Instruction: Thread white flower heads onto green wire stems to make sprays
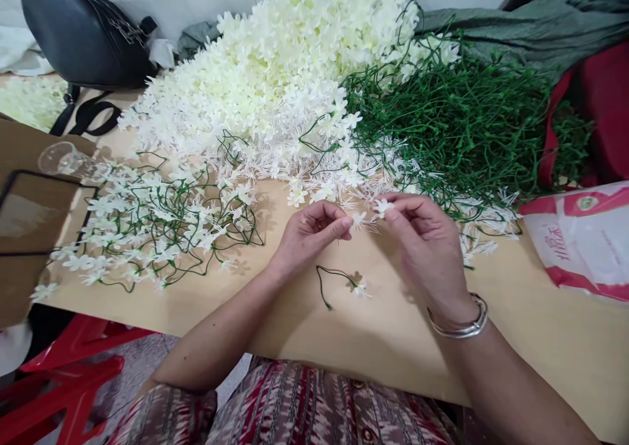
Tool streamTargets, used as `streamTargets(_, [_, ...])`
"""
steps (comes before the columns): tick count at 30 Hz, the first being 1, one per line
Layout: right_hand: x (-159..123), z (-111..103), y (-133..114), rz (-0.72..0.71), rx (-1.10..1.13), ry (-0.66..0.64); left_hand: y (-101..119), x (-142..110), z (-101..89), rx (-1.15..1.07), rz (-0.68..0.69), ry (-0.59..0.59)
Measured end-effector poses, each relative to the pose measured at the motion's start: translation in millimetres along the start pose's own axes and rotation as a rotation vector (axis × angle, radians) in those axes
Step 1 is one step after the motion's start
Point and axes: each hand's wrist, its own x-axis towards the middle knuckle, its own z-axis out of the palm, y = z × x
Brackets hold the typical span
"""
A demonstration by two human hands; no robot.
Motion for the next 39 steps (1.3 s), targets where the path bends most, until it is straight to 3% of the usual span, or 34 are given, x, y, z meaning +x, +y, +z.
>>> streamTargets(2, [1.8,-4.0,1.5,-0.129,-0.164,0.073,1.2,0.9,-1.0,-0.004,0.028,0.088])
streamTargets(6, [5.7,-9.7,6.1,-0.351,-0.543,0.081,0.6,1.8,-4.5,-0.010,0.082,0.190])
streamTargets(10, [6.6,-11.2,7.8,-0.445,-0.619,0.046,-3.6,1.4,-6.7,-0.041,0.088,0.204])
streamTargets(12, [4.2,-11.6,3.6,-0.450,-0.591,-0.064,-5.7,1.8,-7.4,-0.073,0.085,0.214])
streamTargets(17, [-10.2,-12.4,-17.4,-0.269,-0.543,-0.581,-9.4,5.5,-9.9,-0.093,0.142,0.251])
streamTargets(19, [-14.3,-11.3,-20.4,-0.240,-0.587,-0.628,-10.3,6.6,-10.6,-0.065,0.143,0.274])
streamTargets(21, [-14.2,-8.5,-15.4,-0.249,-0.646,-0.542,-11.0,6.8,-10.6,-0.037,0.154,0.288])
streamTargets(25, [-4.8,1.0,9.6,-0.354,-0.872,-0.240,-13.5,3.7,-7.0,0.001,0.161,0.270])
streamTargets(28, [-0.2,8.0,20.4,-0.432,-0.925,-0.193,-16.2,0.5,-3.4,0.045,0.129,0.256])
streamTargets(32, [-4.6,12.0,10.5,-0.426,-0.688,-0.133,-18.8,-1.6,-1.8,0.082,0.088,0.277])
streamTargets(36, [-12.6,14.1,-1.6,-0.255,-0.374,-0.108,-21.4,-2.4,-1.3,0.070,0.074,0.260])
streamTargets(39, [-14.7,16.9,-2.6,-0.177,-0.321,-0.081,-24.5,-3.2,0.8,0.067,0.080,0.222])
